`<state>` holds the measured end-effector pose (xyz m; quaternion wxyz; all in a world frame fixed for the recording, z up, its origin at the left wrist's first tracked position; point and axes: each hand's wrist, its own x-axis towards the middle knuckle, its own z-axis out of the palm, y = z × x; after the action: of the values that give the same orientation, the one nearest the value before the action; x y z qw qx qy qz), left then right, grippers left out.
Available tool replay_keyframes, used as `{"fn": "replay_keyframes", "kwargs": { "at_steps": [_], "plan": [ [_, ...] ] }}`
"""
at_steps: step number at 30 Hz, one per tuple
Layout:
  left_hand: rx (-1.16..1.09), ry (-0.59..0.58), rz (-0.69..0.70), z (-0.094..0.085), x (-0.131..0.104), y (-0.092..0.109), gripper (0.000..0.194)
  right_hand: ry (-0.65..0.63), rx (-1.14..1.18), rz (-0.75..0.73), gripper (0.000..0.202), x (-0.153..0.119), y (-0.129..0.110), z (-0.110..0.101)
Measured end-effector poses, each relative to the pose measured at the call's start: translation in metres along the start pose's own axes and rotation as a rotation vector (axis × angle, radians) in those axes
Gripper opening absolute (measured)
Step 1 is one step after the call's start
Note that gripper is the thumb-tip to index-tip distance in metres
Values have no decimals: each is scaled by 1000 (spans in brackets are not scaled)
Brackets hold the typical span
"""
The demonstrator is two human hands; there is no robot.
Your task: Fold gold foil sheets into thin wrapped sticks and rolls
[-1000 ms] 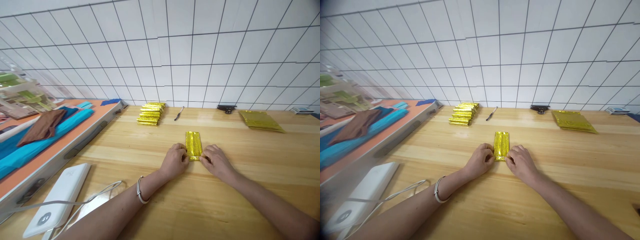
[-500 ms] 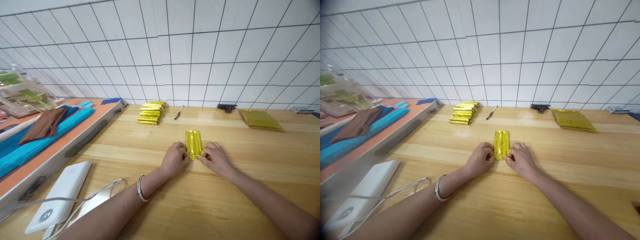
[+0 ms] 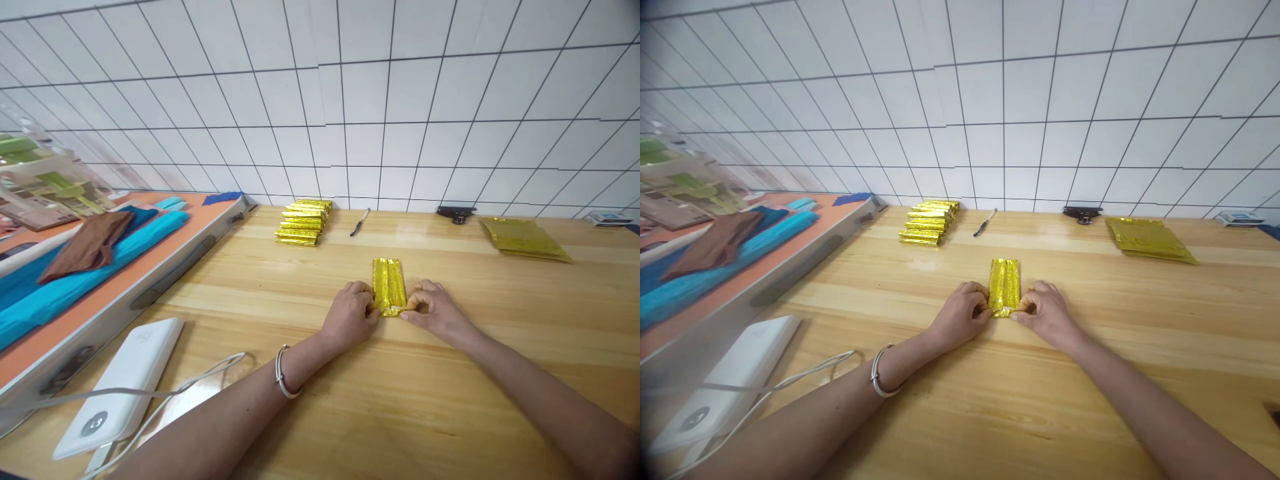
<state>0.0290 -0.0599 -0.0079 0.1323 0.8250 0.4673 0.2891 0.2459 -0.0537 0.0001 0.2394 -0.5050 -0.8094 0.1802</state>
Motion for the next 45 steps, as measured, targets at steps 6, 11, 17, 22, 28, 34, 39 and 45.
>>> {"fn": "replay_keyframes", "kwargs": {
  "at_steps": [6,11,17,22,28,34,39,45],
  "plan": [
    [-4,-6,2,1,0,-1,9,-48,94,-60,13,0,4,-8],
    [5,-22,6,-1,-1,0,11,-38,44,-51,17,-1,6,-4],
    [10,-29,15,-3,-2,1,13,-53,-19,-77,13,-4,3,-6],
    [14,-28,13,-3,-1,2,13,-50,-20,-91,12,-5,4,-5],
    [54,-29,1,-1,-3,2,11,-22,-38,-57,11,-1,1,0],
    [88,-37,-10,-1,-4,3,10,-49,-16,1,10,1,-1,-3],
    [115,-49,-19,-1,-3,4,10,-68,-3,12,12,1,-3,-6],
    [148,-66,-38,-3,-4,7,10,-84,-93,40,12,2,-8,-4]
  ]
}}
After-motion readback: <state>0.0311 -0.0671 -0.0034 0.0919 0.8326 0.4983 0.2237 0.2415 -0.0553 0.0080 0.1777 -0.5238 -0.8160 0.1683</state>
